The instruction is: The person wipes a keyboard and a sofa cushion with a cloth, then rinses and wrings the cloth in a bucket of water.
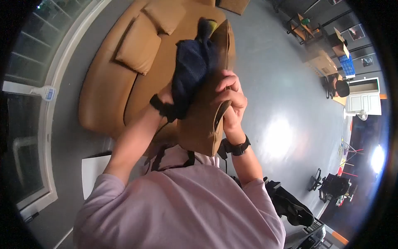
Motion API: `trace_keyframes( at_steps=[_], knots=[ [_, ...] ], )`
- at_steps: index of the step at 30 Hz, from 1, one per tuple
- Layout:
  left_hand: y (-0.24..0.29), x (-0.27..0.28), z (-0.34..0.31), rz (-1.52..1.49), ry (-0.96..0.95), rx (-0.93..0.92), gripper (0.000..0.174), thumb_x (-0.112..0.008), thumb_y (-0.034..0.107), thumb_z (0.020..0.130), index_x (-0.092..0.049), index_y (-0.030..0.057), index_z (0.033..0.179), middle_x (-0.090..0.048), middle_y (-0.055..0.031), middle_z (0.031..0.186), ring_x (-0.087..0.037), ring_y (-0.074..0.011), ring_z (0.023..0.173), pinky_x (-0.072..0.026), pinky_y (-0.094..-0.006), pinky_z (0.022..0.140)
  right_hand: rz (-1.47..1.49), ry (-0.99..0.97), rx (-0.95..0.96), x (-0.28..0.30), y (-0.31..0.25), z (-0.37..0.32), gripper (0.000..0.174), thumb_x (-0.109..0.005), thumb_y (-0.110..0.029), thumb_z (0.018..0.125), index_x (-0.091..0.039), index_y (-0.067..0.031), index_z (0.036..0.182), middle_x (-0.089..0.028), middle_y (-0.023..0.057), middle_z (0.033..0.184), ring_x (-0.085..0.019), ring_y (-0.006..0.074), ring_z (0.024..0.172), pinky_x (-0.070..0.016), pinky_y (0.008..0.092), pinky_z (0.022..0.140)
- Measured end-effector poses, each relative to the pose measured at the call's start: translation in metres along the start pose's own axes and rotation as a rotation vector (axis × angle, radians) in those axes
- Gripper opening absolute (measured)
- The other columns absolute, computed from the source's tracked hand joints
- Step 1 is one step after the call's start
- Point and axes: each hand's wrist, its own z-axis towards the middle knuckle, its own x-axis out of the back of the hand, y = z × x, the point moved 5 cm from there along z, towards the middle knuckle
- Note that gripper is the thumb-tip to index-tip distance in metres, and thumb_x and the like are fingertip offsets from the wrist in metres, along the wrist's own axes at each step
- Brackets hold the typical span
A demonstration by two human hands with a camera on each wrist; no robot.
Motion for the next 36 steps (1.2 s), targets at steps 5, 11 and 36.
trace_keyframes(
  at_steps=[5,11,36],
  knots=[
    [0.046,-0.011,-0.088,0.438,-0.037,0.061,0.051,-0.067,0.023,0.106,-0.053,0.0011,0.15,-0.075,-0.0168,0.13,-0.073,-0.0314,0.123,-0.0587,-0.0391,0.097,-0.071,0.248,0.021,0.021,0.011,0.004,0.014,-0.064,-0.011,0.086,-0.07,-0.0022,0.077,-0.059,0.0089,0.106,-0.054,0.0325,0.126,-0.0384,0.0459,0.111],
    [-0.084,0.015,-0.215,0.368,-0.477,0.732,0.044,-0.05,0.028,0.115,-0.062,0.0008,0.148,-0.07,-0.017,0.141,-0.064,-0.0245,0.135,-0.0481,-0.038,0.116,-0.161,0.248,0.12,0.052,0.017,0.014,0.031,-0.058,-0.021,0.103,-0.068,-0.0011,0.081,-0.056,0.0113,0.114,-0.05,0.0297,0.131,-0.0294,0.0492,0.125],
    [0.08,0.116,-0.171,1.391,-0.18,-0.112,0.06,-0.082,0.034,0.072,-0.071,0.0052,0.123,-0.067,-0.0149,0.115,-0.063,-0.0373,0.112,-0.05,-0.0511,0.096,0.378,0.715,-0.161,0.112,0.023,0.045,0.037,-0.048,-0.036,0.114,-0.067,-0.0043,0.118,-0.071,0.0116,0.12,-0.071,0.0249,0.108,-0.0606,0.0428,0.091]
  ],
)
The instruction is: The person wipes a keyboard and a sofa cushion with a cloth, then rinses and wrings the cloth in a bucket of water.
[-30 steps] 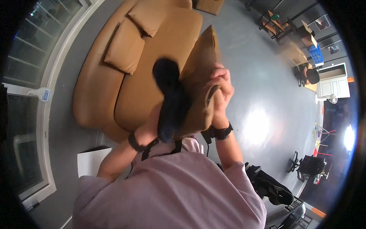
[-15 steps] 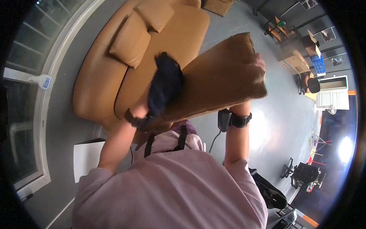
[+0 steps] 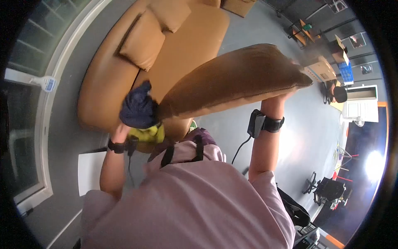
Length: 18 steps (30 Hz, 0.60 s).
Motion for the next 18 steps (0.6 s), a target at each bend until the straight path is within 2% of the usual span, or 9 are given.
trace_keyframes(
  at_steps=[3,4,8,9,10,11,12,15,18],
  knots=[
    [0.039,0.099,0.051,-0.265,0.349,0.087,0.054,-0.082,0.029,0.071,-0.071,0.0055,0.119,-0.064,-0.014,0.106,-0.061,-0.0374,0.105,-0.0467,-0.0488,0.093,-0.326,0.085,0.072,-0.021,0.007,-0.003,0.04,-0.047,-0.037,0.113,-0.068,-0.0037,0.122,-0.074,0.0148,0.118,-0.072,0.0269,0.106,-0.0614,0.046,0.092],
    [0.068,0.105,0.071,-0.12,0.402,0.068,0.043,-0.076,0.026,0.081,-0.068,0.0107,0.12,-0.061,-0.0115,0.108,-0.055,-0.0353,0.103,-0.0439,-0.0484,0.086,-0.206,0.044,0.048,-0.028,0.02,0.002,0.04,-0.046,-0.034,0.114,-0.068,-0.0024,0.122,-0.074,0.0135,0.118,-0.072,0.0266,0.104,-0.0609,0.0444,0.092],
    [0.148,0.103,0.098,0.061,0.537,0.039,0.06,-0.087,0.032,0.076,-0.067,0.008,0.128,-0.056,-0.0118,0.106,-0.055,-0.0358,0.099,-0.0426,-0.0503,0.087,-0.149,0.092,-0.076,-0.082,0.022,-0.022,0.036,-0.048,-0.03,0.113,-0.069,-0.0021,0.122,-0.074,0.0122,0.116,-0.07,0.0255,0.103,-0.0588,0.0413,0.094],
    [0.144,0.098,0.095,0.017,0.574,0.054,0.048,-0.083,0.032,0.079,-0.066,0.0118,0.118,-0.055,-0.0104,0.104,-0.054,-0.0339,0.097,-0.0432,-0.0499,0.081,-0.286,-0.008,-0.024,-0.082,0.016,-0.018,0.035,-0.048,-0.028,0.112,-0.07,-0.0021,0.121,-0.074,0.0115,0.117,-0.07,0.0242,0.104,-0.0582,0.041,0.094],
    [0.131,0.085,0.084,-0.035,0.562,0.061,0.053,-0.089,0.025,0.071,-0.066,0.0105,0.116,-0.054,-0.0111,0.105,-0.056,-0.0355,0.098,-0.0449,-0.0526,0.08,-0.418,-0.102,0.031,-0.083,0.011,-0.017,0.034,-0.049,-0.026,0.112,-0.07,-0.002,0.12,-0.074,0.0107,0.118,-0.069,0.023,0.104,-0.0575,0.0407,0.094],
    [0.114,0.064,0.069,-0.014,0.505,0.124,0.057,-0.092,0.023,0.068,-0.066,0.0101,0.117,-0.056,-0.0126,0.109,-0.058,-0.0374,0.101,-0.0465,-0.054,0.083,0.087,-0.082,-0.154,-0.106,0.003,-0.035,0.031,-0.047,-0.019,0.111,-0.072,-0.0013,0.116,-0.073,0.0092,0.116,-0.068,0.0206,0.104,-0.0577,0.0397,0.094],
    [0.092,0.039,0.053,0.012,0.446,0.183,0.061,-0.094,0.021,0.064,-0.067,0.0098,0.117,-0.059,-0.0141,0.114,-0.059,-0.0393,0.105,-0.0481,-0.0553,0.086,0.096,-0.069,-0.15,-0.101,0.007,-0.032,0.031,-0.047,-0.019,0.111,-0.072,-0.0013,0.116,-0.073,0.0092,0.116,-0.068,0.0206,0.104,-0.0577,0.0397,0.094],
    [-0.023,-0.088,-0.031,-0.055,0.156,0.481,0.052,-0.092,0.021,0.07,-0.07,0.0046,0.115,-0.067,-0.0216,0.114,-0.064,-0.0449,0.106,-0.0523,-0.0555,0.091,-0.244,-0.022,0.265,-0.083,-0.012,-0.015,0.032,-0.045,-0.017,0.109,-0.07,0.0017,0.112,-0.072,0.0104,0.112,-0.069,0.0213,0.106,-0.0588,0.0382,0.096],
    [-0.087,-0.141,-0.113,-0.328,0.117,0.804,0.04,-0.086,0.015,0.08,-0.069,-0.0019,0.112,-0.069,-0.0231,0.102,-0.067,-0.0466,0.099,-0.0546,-0.0515,0.089,-0.123,-0.087,0.224,-0.088,-0.043,0.001,0.025,-0.047,-0.01,0.106,-0.069,0.0023,0.109,-0.072,0.0103,0.114,-0.068,0.0215,0.104,-0.0573,0.0363,0.093]
  ],
)
